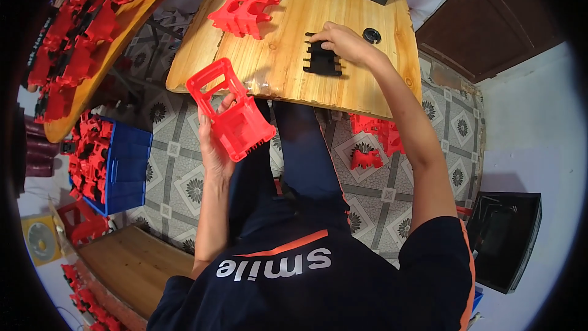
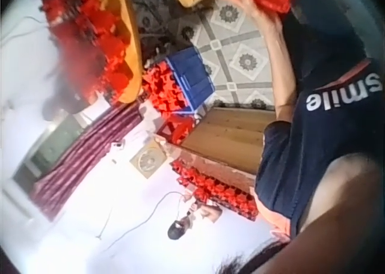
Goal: The person assembles plastic units by fitting black components into red frames by hand and placing the assembled parts on a table. The person also restocks stacks of red frames onto the work table.
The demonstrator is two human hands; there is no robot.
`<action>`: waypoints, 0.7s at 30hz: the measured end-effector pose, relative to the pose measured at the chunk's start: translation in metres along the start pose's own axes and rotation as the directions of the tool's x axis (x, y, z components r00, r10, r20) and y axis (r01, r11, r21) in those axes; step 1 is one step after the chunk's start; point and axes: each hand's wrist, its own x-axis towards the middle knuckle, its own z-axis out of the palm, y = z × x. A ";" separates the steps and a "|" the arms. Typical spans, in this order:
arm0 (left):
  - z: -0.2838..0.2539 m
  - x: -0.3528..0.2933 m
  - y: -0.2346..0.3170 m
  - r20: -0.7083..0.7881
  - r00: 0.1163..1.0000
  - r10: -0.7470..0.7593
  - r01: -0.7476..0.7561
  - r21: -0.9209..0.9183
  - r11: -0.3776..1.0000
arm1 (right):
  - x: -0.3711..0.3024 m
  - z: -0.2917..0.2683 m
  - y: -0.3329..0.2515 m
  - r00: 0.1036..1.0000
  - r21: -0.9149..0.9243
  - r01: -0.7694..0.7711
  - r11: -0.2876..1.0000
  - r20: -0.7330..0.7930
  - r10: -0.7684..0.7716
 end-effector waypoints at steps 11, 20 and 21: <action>0.010 0.014 -0.007 -0.049 0.997 0.057 -0.057 0.004 0.998 | -0.086 0.013 -0.154 0.819 0.167 0.104 0.980 -0.574 0.011; 0.021 0.002 0.001 -0.001 0.996 0.089 -0.089 -0.001 0.996 | -0.081 0.050 -0.187 0.773 0.047 0.198 0.979 -0.622 -0.126; 0.022 0.002 0.001 0.007 0.996 0.087 -0.087 -0.014 0.996 | -0.080 0.052 -0.186 0.775 0.035 0.199 0.979 -0.617 -0.135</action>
